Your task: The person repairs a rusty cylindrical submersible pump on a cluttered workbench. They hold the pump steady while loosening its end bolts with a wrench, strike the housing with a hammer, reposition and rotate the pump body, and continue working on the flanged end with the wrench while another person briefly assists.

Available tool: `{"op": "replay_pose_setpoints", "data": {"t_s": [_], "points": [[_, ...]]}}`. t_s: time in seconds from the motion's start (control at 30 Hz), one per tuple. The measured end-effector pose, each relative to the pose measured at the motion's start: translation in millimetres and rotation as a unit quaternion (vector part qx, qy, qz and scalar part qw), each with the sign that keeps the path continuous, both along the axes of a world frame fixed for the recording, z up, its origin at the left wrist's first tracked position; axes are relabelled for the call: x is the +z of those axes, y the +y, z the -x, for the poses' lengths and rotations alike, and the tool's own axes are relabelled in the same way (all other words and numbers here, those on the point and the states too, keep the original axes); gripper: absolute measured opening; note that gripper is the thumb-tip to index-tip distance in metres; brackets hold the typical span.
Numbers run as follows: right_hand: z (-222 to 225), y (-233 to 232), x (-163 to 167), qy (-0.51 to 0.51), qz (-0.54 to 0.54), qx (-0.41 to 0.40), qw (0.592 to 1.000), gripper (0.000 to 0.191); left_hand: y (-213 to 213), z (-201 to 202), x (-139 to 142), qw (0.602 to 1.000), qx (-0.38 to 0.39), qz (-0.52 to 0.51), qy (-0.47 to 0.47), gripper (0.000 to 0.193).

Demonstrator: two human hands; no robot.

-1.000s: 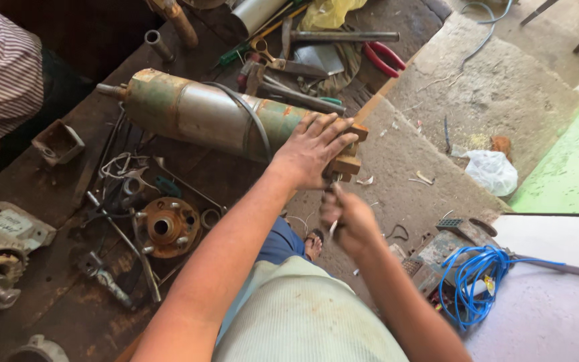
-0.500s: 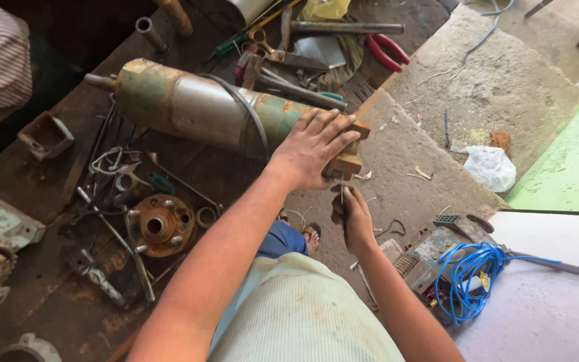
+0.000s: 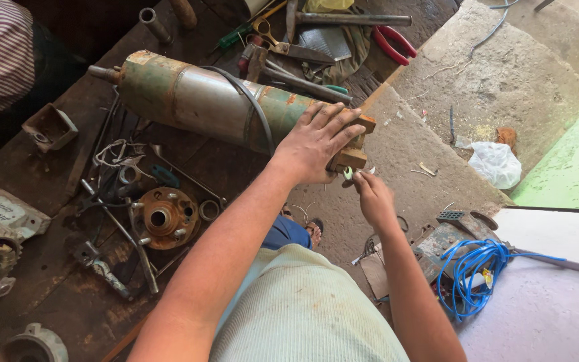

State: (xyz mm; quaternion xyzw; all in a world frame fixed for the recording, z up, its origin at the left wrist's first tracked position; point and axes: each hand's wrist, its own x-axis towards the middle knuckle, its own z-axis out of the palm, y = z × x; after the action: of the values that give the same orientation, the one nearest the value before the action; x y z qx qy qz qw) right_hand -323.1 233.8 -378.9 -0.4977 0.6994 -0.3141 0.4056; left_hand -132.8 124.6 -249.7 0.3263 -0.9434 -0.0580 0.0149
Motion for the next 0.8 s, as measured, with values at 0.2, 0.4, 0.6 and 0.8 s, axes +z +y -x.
{"op": "replay_pose_setpoints", "data": {"t_s": [0.2, 0.4, 0.6, 0.8], "points": [[-17, 15, 5, -0.326, -0.144, -0.077, 0.931, 0.039, 1, 3, -10, 1.000, -0.002, 0.016, 0.004, 0.113], [-46, 10, 14, -0.792, -0.185, -0.163, 0.558, 0.032, -1, 5, -24, 0.997, -0.005, 0.071, 0.038, 0.107], [-41, 47, 36, -0.424, -0.175, -0.102, 0.883, 0.046, -3, 2, -21, 0.999, -0.002, 0.038, 0.023, 0.109], [-37, 50, -11, -0.319, -0.070, -0.118, 0.938, 0.035, 5, 5, -17, 0.999, 0.000, 0.014, 0.034, 0.109]]}}
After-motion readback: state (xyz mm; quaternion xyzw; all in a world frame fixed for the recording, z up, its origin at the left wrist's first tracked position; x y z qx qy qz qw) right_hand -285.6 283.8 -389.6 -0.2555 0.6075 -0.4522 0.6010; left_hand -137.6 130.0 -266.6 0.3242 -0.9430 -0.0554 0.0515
